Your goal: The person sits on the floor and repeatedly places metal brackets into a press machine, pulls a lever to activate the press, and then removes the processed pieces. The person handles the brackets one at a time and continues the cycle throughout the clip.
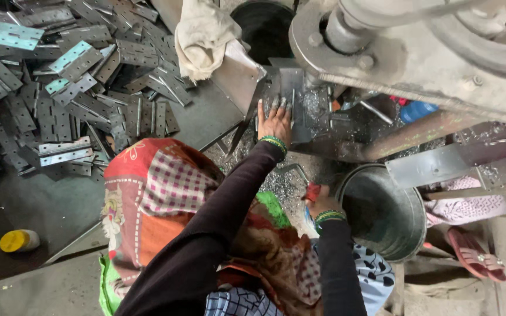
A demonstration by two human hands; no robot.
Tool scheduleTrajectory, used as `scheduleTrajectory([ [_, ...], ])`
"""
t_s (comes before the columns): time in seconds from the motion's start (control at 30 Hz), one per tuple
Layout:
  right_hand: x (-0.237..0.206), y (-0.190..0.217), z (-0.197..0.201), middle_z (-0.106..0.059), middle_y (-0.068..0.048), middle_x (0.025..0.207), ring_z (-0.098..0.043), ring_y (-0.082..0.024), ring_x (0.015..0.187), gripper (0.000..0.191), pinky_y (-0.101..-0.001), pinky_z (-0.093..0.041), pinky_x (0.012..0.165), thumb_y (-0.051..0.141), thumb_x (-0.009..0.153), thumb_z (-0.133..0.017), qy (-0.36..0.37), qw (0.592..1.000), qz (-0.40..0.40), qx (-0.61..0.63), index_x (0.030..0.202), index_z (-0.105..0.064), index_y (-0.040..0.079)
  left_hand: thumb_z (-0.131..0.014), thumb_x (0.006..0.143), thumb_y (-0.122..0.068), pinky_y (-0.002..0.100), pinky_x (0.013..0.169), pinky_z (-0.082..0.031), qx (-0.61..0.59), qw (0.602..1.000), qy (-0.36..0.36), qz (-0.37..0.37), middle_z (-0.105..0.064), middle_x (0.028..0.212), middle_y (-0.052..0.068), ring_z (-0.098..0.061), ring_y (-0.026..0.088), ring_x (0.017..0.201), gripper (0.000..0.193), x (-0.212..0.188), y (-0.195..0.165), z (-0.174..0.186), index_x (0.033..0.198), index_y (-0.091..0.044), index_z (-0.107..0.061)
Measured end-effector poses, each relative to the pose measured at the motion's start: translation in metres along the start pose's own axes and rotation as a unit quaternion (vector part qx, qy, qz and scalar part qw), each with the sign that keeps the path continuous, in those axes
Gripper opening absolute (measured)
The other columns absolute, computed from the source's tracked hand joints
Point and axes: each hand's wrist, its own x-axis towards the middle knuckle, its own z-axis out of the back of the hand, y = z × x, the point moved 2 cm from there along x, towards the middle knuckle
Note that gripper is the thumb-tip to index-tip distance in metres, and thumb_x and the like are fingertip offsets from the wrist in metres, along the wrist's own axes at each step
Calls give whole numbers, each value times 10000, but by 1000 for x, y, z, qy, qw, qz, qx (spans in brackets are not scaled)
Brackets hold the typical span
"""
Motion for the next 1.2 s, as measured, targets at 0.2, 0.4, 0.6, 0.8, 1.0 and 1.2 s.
scheduleTrajectory([
  [0.2, -13, 1, 19, -702, -230, 1190, -696, -429, 1097, 615, -578, -529, 953, 497, 964, -636, -77, 996, 3, -42, 1418, -392, 161, -383, 1009, -188, 625, 1237, 36, -2, 1000, 14, 16, -342, 1650, 39, -266, 205, 1532, 569, 33, 4, -7, 1576, -147, -350],
  [0.4, -16, -2, -60, -607, -261, 1255, -619, -496, 1104, 813, -630, -476, 894, 414, 804, -772, -152, 987, 12, 44, 1444, -295, 260, -374, 1003, -206, 605, 1239, -20, -31, 999, -18, 15, -344, 1647, 23, -262, 197, 1536, 561, 34, 6, -9, 1561, -151, -382],
  [0.6, 2, -7, -1, -675, -265, 1197, -686, -462, 1062, 737, -556, -548, 904, 466, 900, -671, -19, 1000, 13, 2, 1481, -299, 203, -339, 1037, -197, 603, 1269, -64, -33, 999, -32, 21, -366, 1652, 27, -285, 191, 1548, 533, 33, 8, -10, 1563, -163, -420],
  [0.8, -10, -3, -3, -702, -212, 1170, -734, -407, 998, 592, -541, -588, 831, 510, 978, -544, -38, 998, -36, -18, 1445, -343, 208, -275, 1056, -231, 552, 1261, -82, -84, 995, -10, 56, -306, 1662, -3, -235, 191, 1540, 524, 58, 6, -10, 1574, -193, -348],
  [1.0, 21, -13, -79, -661, -284, 1169, -692, -488, 952, 756, -582, -538, 783, 485, 884, -713, -81, 994, 9, 74, 1438, -291, 188, -406, 1041, -398, 530, 1251, -193, -85, 994, 59, 43, -281, 1678, 4, -235, 216, 1552, 596, 58, 17, 4, 1598, -207, -320],
  [1.2, 6, -19, -17, -687, -265, 1126, -715, -460, 973, 688, -558, -563, 811, 455, 922, -649, -61, 997, 41, 7, 1474, -305, 229, -455, 994, -572, 532, 1254, -173, -46, 996, 73, 17, -264, 1690, -15, -215, 204, 1561, 708, 49, 15, 19, 1594, -225, -314],
])
